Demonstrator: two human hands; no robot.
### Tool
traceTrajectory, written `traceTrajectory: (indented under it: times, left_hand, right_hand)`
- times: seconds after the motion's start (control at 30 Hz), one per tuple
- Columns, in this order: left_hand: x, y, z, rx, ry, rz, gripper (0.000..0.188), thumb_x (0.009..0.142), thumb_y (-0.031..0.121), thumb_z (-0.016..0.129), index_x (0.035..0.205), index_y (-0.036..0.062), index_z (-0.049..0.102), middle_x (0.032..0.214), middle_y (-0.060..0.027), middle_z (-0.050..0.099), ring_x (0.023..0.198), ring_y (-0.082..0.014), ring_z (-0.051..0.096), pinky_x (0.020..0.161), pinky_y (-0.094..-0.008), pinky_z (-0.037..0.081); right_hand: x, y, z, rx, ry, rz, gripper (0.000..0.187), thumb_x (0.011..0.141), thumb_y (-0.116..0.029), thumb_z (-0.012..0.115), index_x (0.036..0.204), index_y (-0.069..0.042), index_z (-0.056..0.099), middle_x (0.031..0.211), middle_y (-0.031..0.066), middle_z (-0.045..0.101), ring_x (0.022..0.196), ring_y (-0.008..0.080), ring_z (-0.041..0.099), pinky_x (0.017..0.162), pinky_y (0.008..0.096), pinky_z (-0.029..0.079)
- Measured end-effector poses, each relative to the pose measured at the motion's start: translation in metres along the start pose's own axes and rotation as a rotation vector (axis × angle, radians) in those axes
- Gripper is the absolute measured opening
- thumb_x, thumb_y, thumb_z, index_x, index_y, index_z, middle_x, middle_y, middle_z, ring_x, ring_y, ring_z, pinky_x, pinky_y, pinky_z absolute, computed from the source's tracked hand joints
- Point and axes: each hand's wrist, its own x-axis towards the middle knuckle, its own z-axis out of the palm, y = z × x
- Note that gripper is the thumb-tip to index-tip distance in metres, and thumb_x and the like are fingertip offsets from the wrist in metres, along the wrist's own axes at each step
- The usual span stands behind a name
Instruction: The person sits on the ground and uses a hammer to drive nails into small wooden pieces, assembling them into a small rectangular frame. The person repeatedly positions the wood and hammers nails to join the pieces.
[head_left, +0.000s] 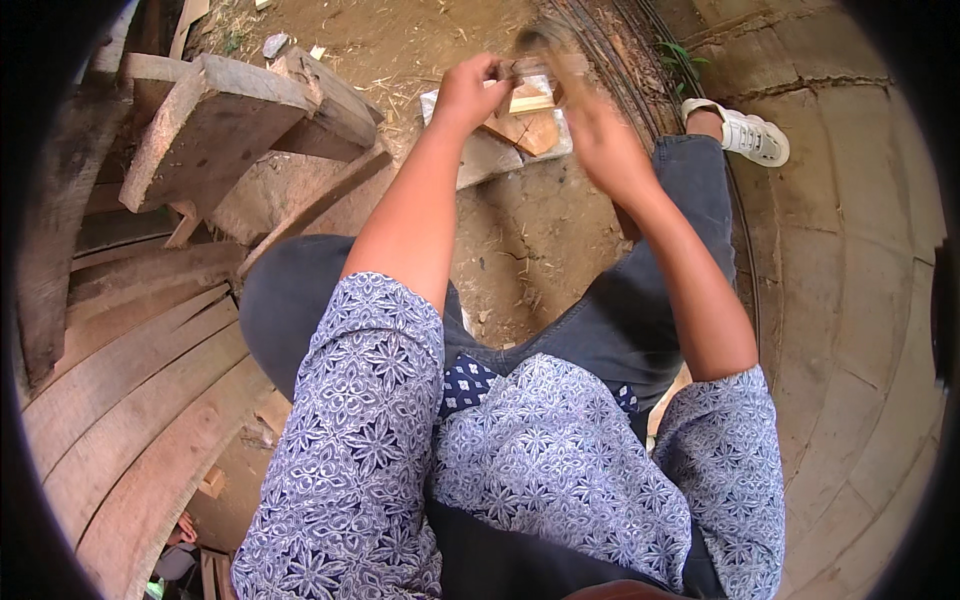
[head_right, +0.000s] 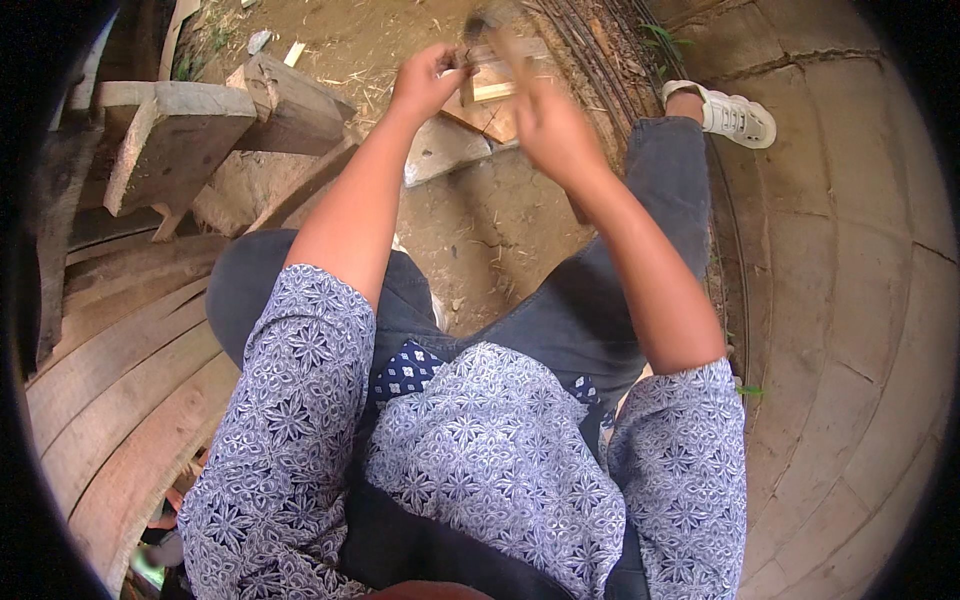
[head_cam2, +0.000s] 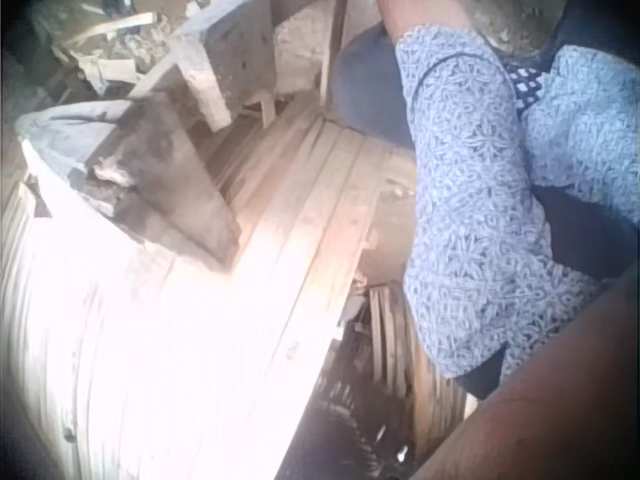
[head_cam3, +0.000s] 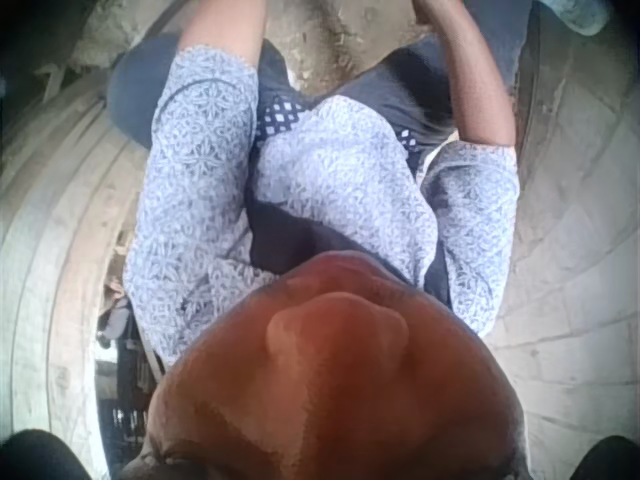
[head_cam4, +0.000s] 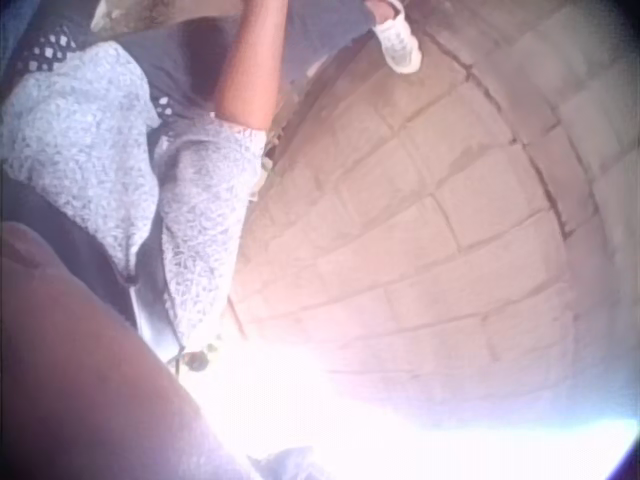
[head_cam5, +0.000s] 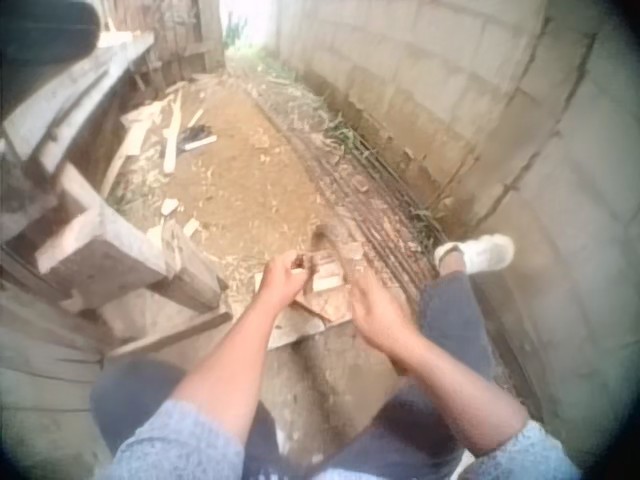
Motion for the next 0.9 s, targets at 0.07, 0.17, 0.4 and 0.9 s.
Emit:
traceTrajectory:
  times: [0.07,0.17,0.4,0.9]
  left_hand:
    - [-0.004,-0.01,-0.013,-0.012,0.04,-0.07,0.044,0.082,0.03,0.083,0.115,0.0047,0.07,0.102,-0.0132,0.075,0.093,-0.0247,0.071,0.083,-0.0361,0.055]
    - [-0.009,-0.001,-0.006,-0.015,-0.016,0.007,0.044,0.082,0.029,0.084,0.115,0.0045,0.07,0.102,-0.0128,0.075,0.095,-0.0243,0.072,0.084,-0.0358,0.055]
    - [-0.002,-0.007,-0.003,-0.045,-0.016,0.005,0.042,0.082,0.026,0.084,0.115,0.005,0.07,0.106,-0.0117,0.074,0.102,-0.022,0.071,0.088,-0.0343,0.054]
    - [-0.002,-0.004,0.015,-0.202,-0.079,-0.141,0.046,0.082,0.038,0.084,0.113,0.0071,0.072,0.09,-0.0041,0.069,0.082,-0.0141,0.061,0.078,-0.0315,0.05]
  right_hand:
    - [0.003,-0.024,-0.009,0.135,-0.092,0.149,0.031,0.098,-0.024,0.06,0.117,0.001,0.059,0.083,0.0172,0.064,0.073,0.0237,0.061,0.07,0.0351,0.049]
    - [0.012,-0.052,-0.047,0.386,0.102,0.072,0.031,0.099,-0.024,0.06,0.12,-0.001,0.058,0.078,0.009,0.061,0.072,0.0152,0.057,0.068,0.0326,0.047]
    - [0.004,-0.027,-0.014,0.025,0.132,-0.035,0.031,0.099,-0.026,0.06,0.121,-0.005,0.058,0.081,0.0143,0.065,0.07,0.0254,0.063,0.067,0.04,0.05]
    - [-0.021,-0.027,-0.039,0.533,-0.124,0.447,0.036,0.101,-0.029,0.06,0.127,-0.003,0.06,0.077,-0.0026,0.056,0.064,0.0051,0.049,0.054,0.0246,0.041]
